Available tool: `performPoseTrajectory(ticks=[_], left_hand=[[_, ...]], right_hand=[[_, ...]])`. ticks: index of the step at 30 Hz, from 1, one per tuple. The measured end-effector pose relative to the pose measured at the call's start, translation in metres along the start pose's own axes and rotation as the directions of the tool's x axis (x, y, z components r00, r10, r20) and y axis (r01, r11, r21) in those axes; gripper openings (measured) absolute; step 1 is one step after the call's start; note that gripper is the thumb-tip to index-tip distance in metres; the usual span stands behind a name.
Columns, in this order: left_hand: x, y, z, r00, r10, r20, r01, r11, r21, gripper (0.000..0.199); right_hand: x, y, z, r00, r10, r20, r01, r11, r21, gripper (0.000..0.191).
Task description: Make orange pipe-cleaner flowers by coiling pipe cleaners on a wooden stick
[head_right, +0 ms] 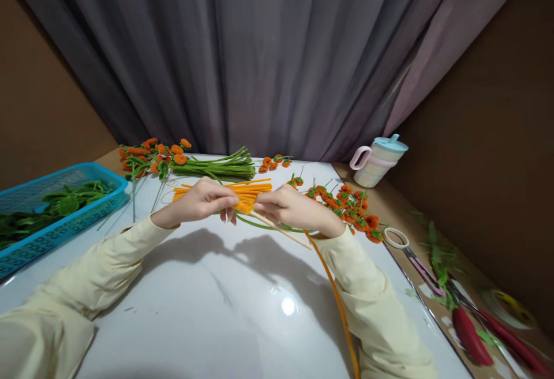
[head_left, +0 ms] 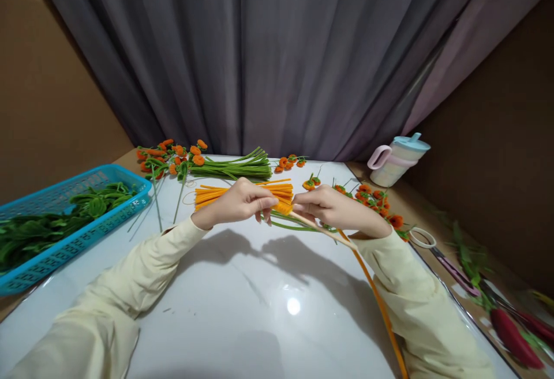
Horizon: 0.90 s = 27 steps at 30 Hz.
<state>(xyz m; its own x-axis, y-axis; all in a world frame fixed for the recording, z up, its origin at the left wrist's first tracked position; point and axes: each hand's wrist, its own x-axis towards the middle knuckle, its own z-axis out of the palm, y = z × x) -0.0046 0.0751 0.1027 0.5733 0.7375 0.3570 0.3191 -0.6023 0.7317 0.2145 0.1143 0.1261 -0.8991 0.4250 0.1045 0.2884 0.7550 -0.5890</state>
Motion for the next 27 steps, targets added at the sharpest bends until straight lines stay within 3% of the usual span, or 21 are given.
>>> performPoseTrajectory(ticks=[2,4,6,8,10,12,14,16,20,22,24,27], left_hand=[[0.002,0.000,0.002,0.995,-0.095,-0.040,0.085,0.975,-0.203,0.036],[0.003,-0.001,0.006,0.983,-0.132,-0.128,0.093,0.959,-0.268,0.036],[0.003,-0.004,0.009,0.957,-0.104,-0.271,0.064,0.986,-0.152,0.034],[0.003,-0.010,0.011,0.908,0.044,-0.417,0.012,0.991,0.130,0.030],[0.002,-0.016,0.011,0.837,0.296,-0.460,-0.050,0.878,0.475,0.025],[0.001,-0.022,0.011,0.782,0.500,-0.371,-0.082,0.673,0.735,0.021],[0.000,-0.025,0.011,0.772,0.583,-0.253,-0.083,0.487,0.870,0.020],[0.000,-0.024,0.011,0.775,0.606,-0.178,-0.080,0.375,0.924,0.019],[0.000,-0.022,0.011,0.778,0.615,-0.124,-0.063,0.273,0.960,0.017],[0.000,-0.023,0.011,0.797,0.590,-0.127,-0.037,0.259,0.965,0.019],[0.000,-0.026,0.010,0.819,0.555,-0.147,-0.003,0.260,0.966,0.021],[-0.001,-0.028,0.011,0.860,0.485,-0.156,0.027,0.262,0.965,0.021]], right_hand=[[0.002,0.002,0.003,0.998,0.055,-0.008,-0.051,0.968,0.245,0.031],[0.005,0.005,0.010,0.996,0.083,-0.027,-0.059,0.870,0.490,0.031],[0.011,0.010,0.020,0.992,0.091,-0.086,-0.011,0.745,0.666,0.028],[0.018,0.017,0.031,0.982,0.128,-0.138,0.032,0.610,0.792,0.022],[0.024,0.023,0.041,0.975,0.181,-0.126,0.033,0.448,0.894,0.016],[0.029,0.026,0.048,0.972,0.221,-0.076,0.001,0.319,0.948,0.017],[0.030,0.026,0.052,0.968,0.247,-0.029,-0.037,0.256,0.966,0.022],[0.029,0.022,0.054,0.964,0.265,0.005,-0.066,0.222,0.973,0.026],[0.026,0.010,0.051,0.957,0.286,0.045,-0.101,0.184,0.978,0.027],[0.026,0.006,0.049,0.949,0.311,0.045,-0.116,0.215,0.970,0.024],[0.027,0.004,0.046,0.934,0.355,0.028,-0.145,0.307,0.940,0.022],[0.028,0.006,0.044,0.900,0.433,-0.051,-0.227,0.566,0.793,0.021]])
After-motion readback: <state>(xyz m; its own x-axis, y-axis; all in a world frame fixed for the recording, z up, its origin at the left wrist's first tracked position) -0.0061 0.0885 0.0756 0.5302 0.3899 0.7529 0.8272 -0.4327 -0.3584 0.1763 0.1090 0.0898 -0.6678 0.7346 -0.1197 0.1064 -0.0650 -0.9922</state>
